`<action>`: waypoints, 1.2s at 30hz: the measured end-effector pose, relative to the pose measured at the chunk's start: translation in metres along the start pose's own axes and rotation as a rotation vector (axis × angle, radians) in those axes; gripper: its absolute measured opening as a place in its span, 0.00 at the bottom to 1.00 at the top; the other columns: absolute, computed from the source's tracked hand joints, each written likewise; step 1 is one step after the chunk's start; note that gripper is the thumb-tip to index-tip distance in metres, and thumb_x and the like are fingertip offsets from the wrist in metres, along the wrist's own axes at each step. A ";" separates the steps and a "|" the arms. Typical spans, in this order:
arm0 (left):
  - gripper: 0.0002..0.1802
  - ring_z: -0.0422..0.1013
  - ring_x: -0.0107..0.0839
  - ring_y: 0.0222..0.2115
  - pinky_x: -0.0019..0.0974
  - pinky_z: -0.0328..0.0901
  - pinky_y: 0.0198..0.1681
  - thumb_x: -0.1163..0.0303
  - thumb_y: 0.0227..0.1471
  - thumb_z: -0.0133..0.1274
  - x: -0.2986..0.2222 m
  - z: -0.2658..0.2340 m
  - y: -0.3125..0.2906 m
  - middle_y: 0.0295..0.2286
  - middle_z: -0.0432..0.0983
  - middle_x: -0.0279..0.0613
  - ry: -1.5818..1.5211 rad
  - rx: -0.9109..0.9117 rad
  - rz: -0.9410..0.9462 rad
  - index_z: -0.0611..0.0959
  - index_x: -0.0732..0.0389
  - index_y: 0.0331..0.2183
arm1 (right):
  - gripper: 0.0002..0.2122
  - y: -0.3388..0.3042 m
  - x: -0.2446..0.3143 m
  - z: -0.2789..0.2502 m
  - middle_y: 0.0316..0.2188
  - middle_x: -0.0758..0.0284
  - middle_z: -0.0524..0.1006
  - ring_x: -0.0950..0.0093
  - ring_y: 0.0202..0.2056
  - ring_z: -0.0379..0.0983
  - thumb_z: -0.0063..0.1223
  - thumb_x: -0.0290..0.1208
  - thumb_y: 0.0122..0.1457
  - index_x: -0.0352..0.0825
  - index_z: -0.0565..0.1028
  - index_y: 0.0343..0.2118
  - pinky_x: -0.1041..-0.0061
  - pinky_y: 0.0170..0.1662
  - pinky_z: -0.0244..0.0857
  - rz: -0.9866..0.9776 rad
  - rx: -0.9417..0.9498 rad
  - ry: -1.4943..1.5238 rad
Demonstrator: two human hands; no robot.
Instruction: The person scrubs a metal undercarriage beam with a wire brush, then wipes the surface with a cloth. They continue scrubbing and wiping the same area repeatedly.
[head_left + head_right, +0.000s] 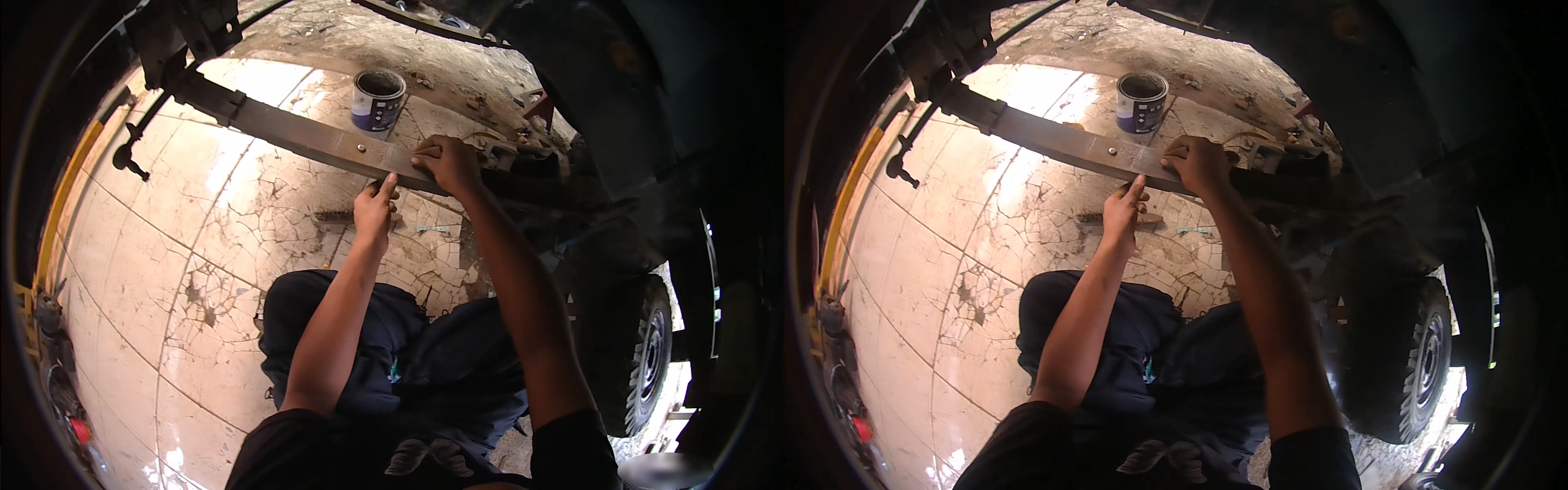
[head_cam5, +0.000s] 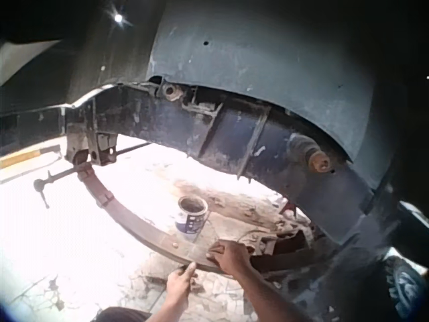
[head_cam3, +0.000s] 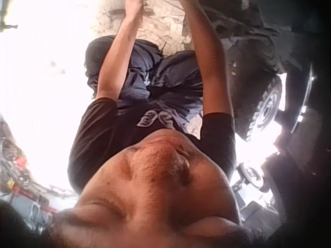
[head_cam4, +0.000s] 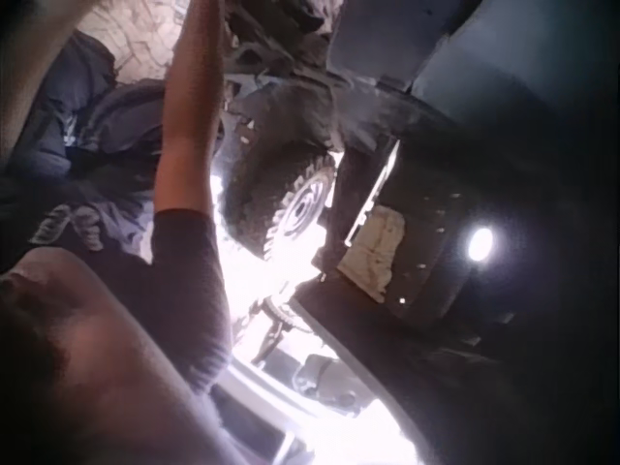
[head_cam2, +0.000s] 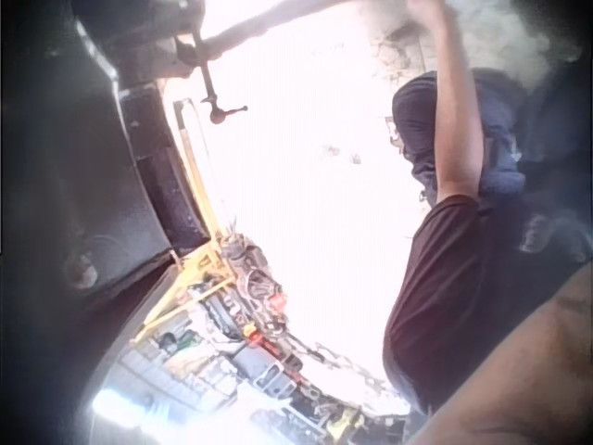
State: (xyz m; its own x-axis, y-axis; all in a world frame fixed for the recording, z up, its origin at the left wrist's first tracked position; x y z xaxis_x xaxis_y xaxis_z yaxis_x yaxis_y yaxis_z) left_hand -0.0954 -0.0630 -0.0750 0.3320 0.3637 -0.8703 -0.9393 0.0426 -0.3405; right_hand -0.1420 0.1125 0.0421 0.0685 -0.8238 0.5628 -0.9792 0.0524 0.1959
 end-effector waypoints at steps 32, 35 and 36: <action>0.29 0.70 0.21 0.30 0.28 0.63 0.32 0.67 0.52 0.72 0.018 0.028 -0.018 0.37 0.80 0.33 0.257 0.265 -0.032 0.83 0.63 0.54 | 0.08 -0.042 -0.013 -0.039 0.31 0.70 0.87 0.67 0.36 0.85 0.71 0.43 0.53 0.45 0.87 0.31 0.59 0.47 0.74 0.117 -0.023 -0.086; 0.27 0.69 0.22 0.28 0.28 0.63 0.31 0.70 0.51 0.71 0.024 0.044 -0.022 0.32 0.78 0.31 0.211 0.285 -0.024 0.83 0.66 0.52 | 0.11 -0.027 -0.004 -0.011 0.31 0.66 0.87 0.66 0.35 0.85 0.71 0.43 0.52 0.42 0.87 0.32 0.68 0.42 0.76 0.067 -0.119 -0.214; 0.27 0.70 0.23 0.27 0.30 0.65 0.32 0.71 0.50 0.71 0.026 0.037 -0.017 0.29 0.77 0.30 0.207 0.278 -0.026 0.84 0.66 0.52 | 0.15 -0.019 0.005 0.005 0.33 0.66 0.87 0.63 0.38 0.84 0.76 0.46 0.46 0.43 0.87 0.34 0.65 0.43 0.75 0.100 -0.076 -0.134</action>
State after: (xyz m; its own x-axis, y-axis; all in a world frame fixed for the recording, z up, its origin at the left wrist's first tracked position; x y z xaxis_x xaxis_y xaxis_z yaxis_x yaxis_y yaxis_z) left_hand -0.0743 -0.0201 -0.0784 0.3401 0.1643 -0.9259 -0.9084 0.3121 -0.2783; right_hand -0.1240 0.1043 0.0371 -0.0598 -0.8798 0.4716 -0.9623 0.1764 0.2070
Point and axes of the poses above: each hand's wrist, its own y-axis towards the middle knuckle, its own z-axis out of the palm, x = y × z, the point moved 9 cm from there along y, towards the middle knuckle
